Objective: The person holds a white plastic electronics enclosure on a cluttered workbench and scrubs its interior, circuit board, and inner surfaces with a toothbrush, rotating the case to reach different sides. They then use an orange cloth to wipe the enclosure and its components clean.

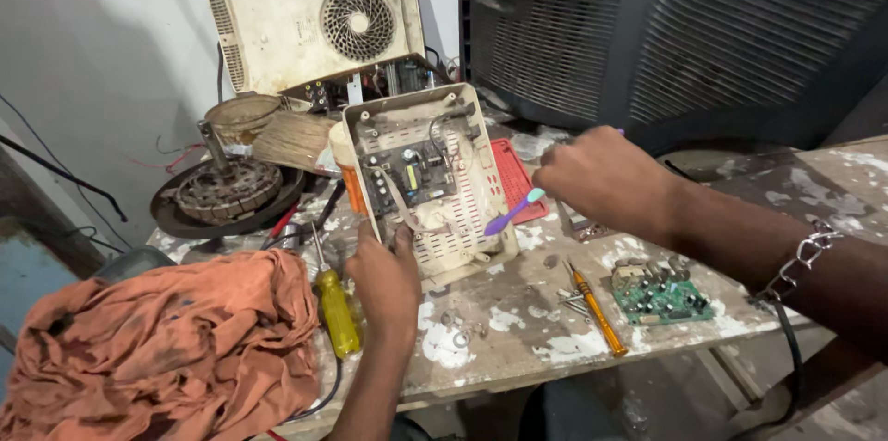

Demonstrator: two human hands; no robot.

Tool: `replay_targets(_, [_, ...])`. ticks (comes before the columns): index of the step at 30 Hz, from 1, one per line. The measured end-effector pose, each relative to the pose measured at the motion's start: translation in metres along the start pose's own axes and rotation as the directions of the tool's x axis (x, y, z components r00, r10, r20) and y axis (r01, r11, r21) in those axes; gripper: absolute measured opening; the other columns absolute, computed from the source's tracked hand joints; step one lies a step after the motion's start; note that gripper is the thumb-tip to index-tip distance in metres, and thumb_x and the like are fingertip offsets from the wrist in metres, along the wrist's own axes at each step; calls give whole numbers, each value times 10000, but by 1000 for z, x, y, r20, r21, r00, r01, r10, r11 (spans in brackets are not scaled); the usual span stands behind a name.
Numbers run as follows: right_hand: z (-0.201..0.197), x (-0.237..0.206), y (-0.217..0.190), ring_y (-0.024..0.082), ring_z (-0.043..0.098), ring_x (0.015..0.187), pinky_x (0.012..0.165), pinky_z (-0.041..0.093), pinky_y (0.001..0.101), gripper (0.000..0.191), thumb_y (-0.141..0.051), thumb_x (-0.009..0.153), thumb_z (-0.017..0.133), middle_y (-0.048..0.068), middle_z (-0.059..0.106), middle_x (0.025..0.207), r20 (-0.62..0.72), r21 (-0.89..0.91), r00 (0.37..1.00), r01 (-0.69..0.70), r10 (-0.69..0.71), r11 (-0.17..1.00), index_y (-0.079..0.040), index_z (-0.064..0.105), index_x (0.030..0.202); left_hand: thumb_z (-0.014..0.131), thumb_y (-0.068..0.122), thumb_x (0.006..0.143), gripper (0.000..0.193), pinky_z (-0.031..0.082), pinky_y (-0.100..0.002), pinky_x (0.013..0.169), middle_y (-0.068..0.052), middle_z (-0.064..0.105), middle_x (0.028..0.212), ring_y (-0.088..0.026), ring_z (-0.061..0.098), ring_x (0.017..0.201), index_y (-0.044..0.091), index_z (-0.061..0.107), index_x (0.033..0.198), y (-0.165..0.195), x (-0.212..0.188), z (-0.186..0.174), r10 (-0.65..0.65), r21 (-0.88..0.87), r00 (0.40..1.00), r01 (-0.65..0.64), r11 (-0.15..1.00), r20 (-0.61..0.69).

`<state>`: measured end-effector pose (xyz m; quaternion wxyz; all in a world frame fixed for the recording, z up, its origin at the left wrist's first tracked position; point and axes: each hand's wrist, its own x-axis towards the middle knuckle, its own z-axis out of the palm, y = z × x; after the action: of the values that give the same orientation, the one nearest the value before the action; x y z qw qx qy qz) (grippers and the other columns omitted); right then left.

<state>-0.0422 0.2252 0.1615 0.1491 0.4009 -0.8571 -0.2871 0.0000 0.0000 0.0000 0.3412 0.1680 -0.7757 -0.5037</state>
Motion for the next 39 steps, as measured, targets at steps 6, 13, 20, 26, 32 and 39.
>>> replay_targets(6, [34, 6, -28, 302, 740, 782, 636, 572, 469, 234, -83, 801, 663, 76, 759, 965, -99, 322, 994, 83, -54, 943, -164, 786, 983, 728, 158, 899, 343, 546, -489, 703, -287, 729, 878, -440, 731, 807, -62, 632, 1144, -7, -3, 8, -35, -18, 999, 35, 999, 4])
replay_targets(13, [18, 16, -9, 277, 740, 855, 712, 592, 416, 145, -148, 815, 672, 72, 743, 946, 101, 40, 995, 0, -4, 999, -128, 745, 939, 732, 149, 897, 343, 541, -491, 719, -286, 730, 873, -443, 726, 796, -69, 628, 1140, -14, 1, 7, 5, -1, 1000, -5, 1000, -11])
replay_targets(20, [30, 8, -26, 302, 741, 802, 666, 583, 451, 247, -79, 794, 655, 79, 749, 966, -26, 244, 998, 65, -61, 968, -142, 768, 1005, 732, 150, 899, 332, 553, -481, 696, -291, 726, 870, -432, 738, 802, -76, 623, 1116, -18, -3, 12, 12, -3, 1000, -12, 1000, -5])
replay_targets(26, [18, 2, -25, 289, 740, 848, 707, 584, 453, 159, -132, 858, 649, 93, 741, 933, 131, 181, 991, -66, 42, 981, -132, 739, 989, 725, 129, 894, 324, 557, -472, 686, -287, 731, 866, -429, 743, 804, -83, 629, 1119, -14, -1, 6, 47, -35, 999, -48, 998, -25])
replay_targets(32, [19, -20, -44, 326, 720, 836, 714, 576, 465, 90, -121, 852, 639, 142, 710, 862, 210, 227, 953, -265, 218, 937, -97, 716, 892, 727, 149, 896, 377, 560, -471, 666, -287, 729, 853, -422, 747, 778, -82, 610, 1169, -9, -2, 6, -36, -39, 999, 37, 999, 7])
replay_targets(39, [34, -54, -112, 378, 691, 730, 634, 553, 522, 95, -148, 854, 594, 170, 687, 793, 25, 429, 933, -334, 359, 839, -81, 660, 869, 728, 130, 901, 355, 550, -480, 664, -299, 728, 854, -430, 738, 780, -91, 620, 1156, -15, -5, 3, 25, -36, 1000, -25, 999, -8])
